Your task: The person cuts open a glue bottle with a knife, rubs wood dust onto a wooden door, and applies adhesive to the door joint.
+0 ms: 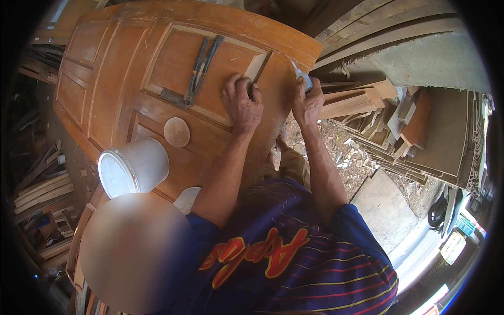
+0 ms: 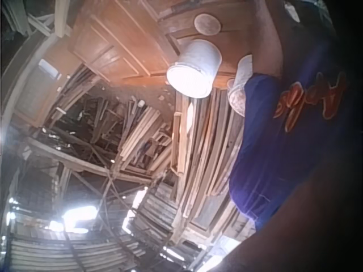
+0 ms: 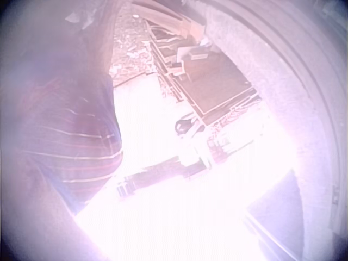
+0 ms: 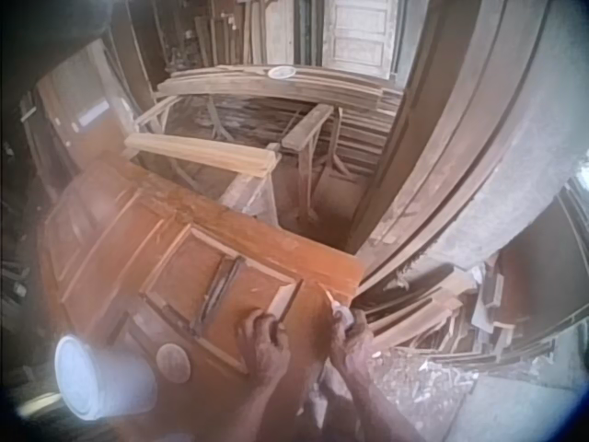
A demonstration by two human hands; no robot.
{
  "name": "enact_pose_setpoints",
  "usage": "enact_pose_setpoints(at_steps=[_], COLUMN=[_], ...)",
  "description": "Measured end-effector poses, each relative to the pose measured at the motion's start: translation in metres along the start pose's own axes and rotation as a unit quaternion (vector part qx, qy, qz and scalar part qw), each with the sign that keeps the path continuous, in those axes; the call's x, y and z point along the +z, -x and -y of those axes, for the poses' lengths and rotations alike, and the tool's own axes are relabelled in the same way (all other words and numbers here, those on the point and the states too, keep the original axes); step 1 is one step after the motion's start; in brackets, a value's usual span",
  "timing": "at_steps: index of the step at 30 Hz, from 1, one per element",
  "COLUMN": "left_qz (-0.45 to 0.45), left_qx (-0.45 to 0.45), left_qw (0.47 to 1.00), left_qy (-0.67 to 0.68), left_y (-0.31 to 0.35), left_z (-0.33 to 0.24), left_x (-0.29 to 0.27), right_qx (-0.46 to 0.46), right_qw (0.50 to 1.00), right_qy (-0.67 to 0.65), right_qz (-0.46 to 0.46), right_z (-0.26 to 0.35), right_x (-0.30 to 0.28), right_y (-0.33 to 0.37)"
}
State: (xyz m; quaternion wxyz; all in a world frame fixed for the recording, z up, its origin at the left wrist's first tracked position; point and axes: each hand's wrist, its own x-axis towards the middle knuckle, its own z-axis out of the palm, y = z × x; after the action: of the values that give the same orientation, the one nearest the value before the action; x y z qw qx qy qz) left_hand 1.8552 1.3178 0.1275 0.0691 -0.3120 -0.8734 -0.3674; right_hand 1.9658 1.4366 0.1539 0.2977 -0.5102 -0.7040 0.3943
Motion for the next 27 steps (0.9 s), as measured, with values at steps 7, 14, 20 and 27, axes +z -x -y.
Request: enact_pose_setpoints(at_steps=[7, 14, 20, 27], left_qz=[-0.001, -0.019, -0.012, 0.001], left_qx=[0.004, 0.033, 0.02, 0.022], left_qw=[1.0, 0.999, 1.0, 1.0], left_qy=[-0.002, 0.004, 0.003, -0.016], left_y=[0.0, -0.004, -0.003, -0.001], left_z=[0.001, 0.002, 0.002, 0.004], left_x=[0.0, 0.0, 0.001, 0.002], right_qx=[0.005, 0.015, 0.017, 0.019], right_qw=[1.0, 0.999, 1.0, 1.0], right_qy=[-0.002, -0.036, -0.016, -0.005], right_qz=[-0.008, -0.024, -0.015, 0.002], right_z=[0.001, -0.017, -0.01, -0.012], right_x=[0.001, -0.001, -0.001, -0.001], right_y=[0.0, 0.0, -0.002, -0.004])
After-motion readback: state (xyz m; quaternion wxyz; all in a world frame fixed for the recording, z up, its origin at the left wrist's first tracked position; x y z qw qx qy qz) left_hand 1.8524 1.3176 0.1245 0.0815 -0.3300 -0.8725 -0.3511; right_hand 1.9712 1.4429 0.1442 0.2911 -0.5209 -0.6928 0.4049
